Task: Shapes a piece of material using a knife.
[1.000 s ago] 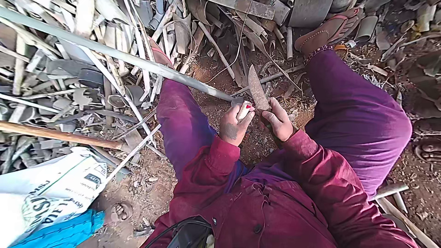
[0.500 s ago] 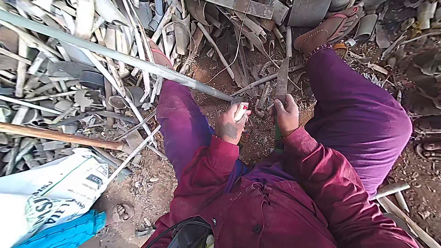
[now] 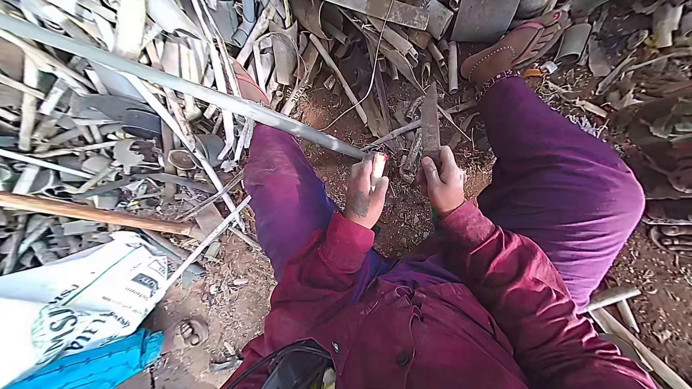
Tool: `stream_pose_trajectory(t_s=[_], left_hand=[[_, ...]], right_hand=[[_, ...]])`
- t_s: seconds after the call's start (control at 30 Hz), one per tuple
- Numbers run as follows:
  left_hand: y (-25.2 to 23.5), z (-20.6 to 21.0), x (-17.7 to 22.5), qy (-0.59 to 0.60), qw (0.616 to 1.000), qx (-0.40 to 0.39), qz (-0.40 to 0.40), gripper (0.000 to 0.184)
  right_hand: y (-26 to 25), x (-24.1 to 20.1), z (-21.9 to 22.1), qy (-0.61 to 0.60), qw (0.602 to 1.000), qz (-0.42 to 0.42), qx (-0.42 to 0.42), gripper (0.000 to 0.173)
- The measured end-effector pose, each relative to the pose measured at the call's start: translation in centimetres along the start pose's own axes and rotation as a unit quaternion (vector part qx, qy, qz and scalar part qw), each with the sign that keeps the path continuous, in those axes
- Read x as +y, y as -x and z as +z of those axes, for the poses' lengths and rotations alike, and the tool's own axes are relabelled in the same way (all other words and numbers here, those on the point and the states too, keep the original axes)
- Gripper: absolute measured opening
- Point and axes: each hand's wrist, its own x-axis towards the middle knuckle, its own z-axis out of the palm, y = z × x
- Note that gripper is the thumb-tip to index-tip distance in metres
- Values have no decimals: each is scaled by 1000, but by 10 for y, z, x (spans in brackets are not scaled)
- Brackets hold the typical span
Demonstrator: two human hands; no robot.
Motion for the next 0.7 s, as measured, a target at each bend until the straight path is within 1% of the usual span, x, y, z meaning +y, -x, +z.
stream_pose_trajectory(t_s=[0.07, 0.13, 0.17, 0.23, 0.33, 0.5, 0.57, 0.63, 0.7], left_hand=[[-1, 1, -2, 6, 1000, -9, -1, 46], [-2, 2, -3, 17, 1000, -20, -2, 45], [-3, 3, -5, 32, 999, -28, -5, 45], [-3, 5, -7, 78, 996, -42, -20, 44], [2, 5, 1, 151, 986, -48, -59, 42], [7, 3, 12, 225, 969, -49, -87, 43], [6, 3, 12, 223, 970, -44, -83, 42], [4, 3, 6, 199, 978, -34, -53, 38], [4, 5, 2, 167, 985, -18, -40, 33]], right_hand=[[5, -2, 2, 82, 989, -123, -7, 30], [9, -6, 4, 159, 956, -244, 5, 27], [9, -5, 6, 195, 936, -292, 13, 27], [7, -2, 8, 251, 905, -344, 20, 24], [6, 1, 9, 284, 889, -358, 6, 26], [4, 6, 10, 271, 868, -416, 0, 27], [6, 5, 12, 278, 875, -397, 2, 29], [8, 2, 15, 285, 886, -366, 8, 32], [10, 0, 17, 305, 882, -358, 20, 32]])
